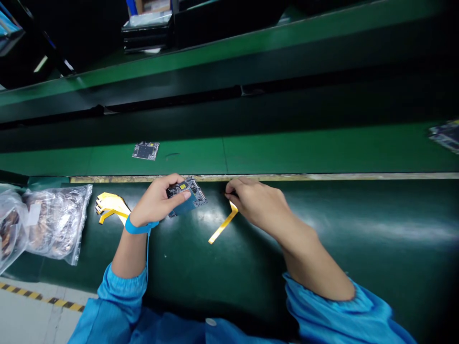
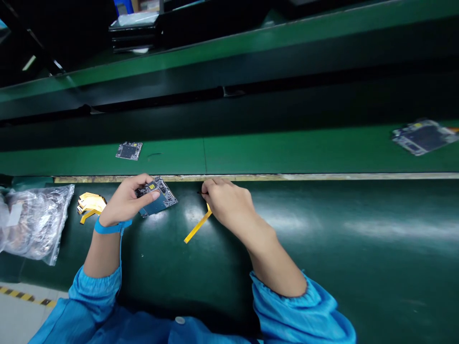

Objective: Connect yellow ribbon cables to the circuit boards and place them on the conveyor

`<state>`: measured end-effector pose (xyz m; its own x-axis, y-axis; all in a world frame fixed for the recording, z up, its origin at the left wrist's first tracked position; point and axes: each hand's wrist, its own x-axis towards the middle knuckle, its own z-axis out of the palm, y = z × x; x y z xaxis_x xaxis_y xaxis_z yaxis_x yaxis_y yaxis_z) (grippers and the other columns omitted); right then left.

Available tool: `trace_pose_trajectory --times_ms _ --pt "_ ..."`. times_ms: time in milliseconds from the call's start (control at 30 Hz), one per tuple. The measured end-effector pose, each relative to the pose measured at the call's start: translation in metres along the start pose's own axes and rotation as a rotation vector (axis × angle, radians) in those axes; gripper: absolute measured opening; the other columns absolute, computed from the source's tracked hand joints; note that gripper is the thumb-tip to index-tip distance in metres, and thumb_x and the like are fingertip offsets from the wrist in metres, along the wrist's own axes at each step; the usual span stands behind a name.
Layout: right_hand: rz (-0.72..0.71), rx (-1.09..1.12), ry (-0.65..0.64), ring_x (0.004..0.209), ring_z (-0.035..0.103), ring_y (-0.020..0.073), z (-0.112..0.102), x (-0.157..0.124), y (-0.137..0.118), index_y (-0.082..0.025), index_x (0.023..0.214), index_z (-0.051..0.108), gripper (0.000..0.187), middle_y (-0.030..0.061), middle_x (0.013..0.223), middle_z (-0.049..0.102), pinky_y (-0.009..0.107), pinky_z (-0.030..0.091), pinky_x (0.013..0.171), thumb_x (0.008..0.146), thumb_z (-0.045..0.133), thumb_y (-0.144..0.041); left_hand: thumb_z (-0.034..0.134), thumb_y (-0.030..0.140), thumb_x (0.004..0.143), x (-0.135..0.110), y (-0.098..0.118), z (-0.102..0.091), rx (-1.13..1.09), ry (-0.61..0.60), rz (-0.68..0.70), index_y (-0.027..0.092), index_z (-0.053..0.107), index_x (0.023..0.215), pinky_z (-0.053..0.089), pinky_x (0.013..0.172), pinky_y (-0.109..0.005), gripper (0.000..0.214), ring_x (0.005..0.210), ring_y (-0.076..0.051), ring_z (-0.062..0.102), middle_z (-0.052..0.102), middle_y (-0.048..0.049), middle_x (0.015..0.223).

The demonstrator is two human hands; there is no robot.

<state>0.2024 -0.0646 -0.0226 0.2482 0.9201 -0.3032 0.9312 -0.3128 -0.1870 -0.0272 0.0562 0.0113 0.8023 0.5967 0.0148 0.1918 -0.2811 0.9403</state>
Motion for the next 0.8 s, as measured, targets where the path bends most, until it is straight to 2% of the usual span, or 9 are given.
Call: trace_pose_trajectory --times_ms 100,200,300,367,533,633,800 --pt "-0.054 0.155 0.079 0.087 0.072 0.0268 0.002 -0.001 0.007 -0.021 0.101 0.072 0.013 0.0048 0.096 0.077 0.033 0.041 0.063 0.099 0.059 -0.023 0.066 0.035 0.094 0.0 -0.001 -0.003 -0.012 -0.002 -0.011 0.017 0.061 0.085 0.04 0.067 -0.027 0.02 0.072 -0.014 0.052 0.06 0.0001 0.078" --pt "-0.201 0.512 0.231 0.09 0.073 0.0248 0.002 -0.005 0.011 -0.022 0.102 0.074 0.017 0.0041 0.098 0.077 0.035 0.051 0.073 0.098 0.059 -0.031 0.067 0.036 0.093 0.0 -0.001 -0.005 -0.031 -0.014 -0.033 0.017 0.062 0.084 0.04 0.066 -0.027 0.022 0.072 -0.014 0.053 0.06 -0.0004 0.078" --pt "-0.295 0.869 0.334 0.086 0.073 0.0217 -0.003 -0.012 0.003 -0.021 0.101 0.075 0.023 0.0067 0.097 0.077 0.033 0.057 0.076 0.098 0.062 -0.039 0.068 0.037 0.093 0.0 -0.002 -0.005 -0.051 -0.02 -0.043 0.017 0.062 0.084 0.041 0.066 -0.027 0.023 0.072 -0.015 0.053 0.06 -0.0007 0.078" --pt "-0.299 1.005 0.341 0.081 0.072 0.0199 -0.007 -0.018 -0.006 -0.02 0.101 0.076 0.021 0.0071 0.094 0.077 0.031 0.059 0.072 0.096 0.066 -0.038 0.068 0.037 0.093 0.0 -0.002 -0.004 -0.059 -0.024 -0.038 0.017 0.063 0.085 0.042 0.067 -0.027 0.023 0.073 -0.015 0.054 0.061 -0.001 0.079" --pt "-0.316 1.081 0.357 0.074 0.071 0.0157 -0.013 -0.03 -0.025 -0.021 0.098 0.077 0.012 0.0032 0.085 0.076 0.026 0.059 0.068 0.094 0.07 -0.03 0.069 0.035 0.093 0.0 0.0 -0.001 -0.073 -0.052 -0.035 0.016 0.065 0.086 0.042 0.068 -0.027 0.02 0.073 -0.014 0.054 0.062 -0.0013 0.08" --pt "-0.325 1.044 0.378 0.072 0.069 0.015 -0.013 -0.032 -0.028 -0.021 0.097 0.077 0.011 0.0025 0.084 0.075 0.026 0.058 0.068 0.094 0.069 -0.029 0.069 0.035 0.093 0.001 0.002 -0.001 -0.077 -0.065 -0.041 0.016 0.065 0.086 0.042 0.066 -0.027 0.021 0.072 -0.014 0.053 0.062 -0.0011 0.079" --pt "-0.288 1.026 0.34 0.073 0.069 0.0162 -0.013 -0.032 -0.028 -0.021 0.096 0.077 0.015 0.0032 0.084 0.074 0.028 0.058 0.07 0.094 0.067 -0.033 0.069 0.036 0.092 0.001 0.003 0.001 -0.069 -0.064 -0.048 0.017 0.064 0.084 0.042 0.066 -0.027 0.021 0.072 -0.014 0.054 0.062 -0.0014 0.079"
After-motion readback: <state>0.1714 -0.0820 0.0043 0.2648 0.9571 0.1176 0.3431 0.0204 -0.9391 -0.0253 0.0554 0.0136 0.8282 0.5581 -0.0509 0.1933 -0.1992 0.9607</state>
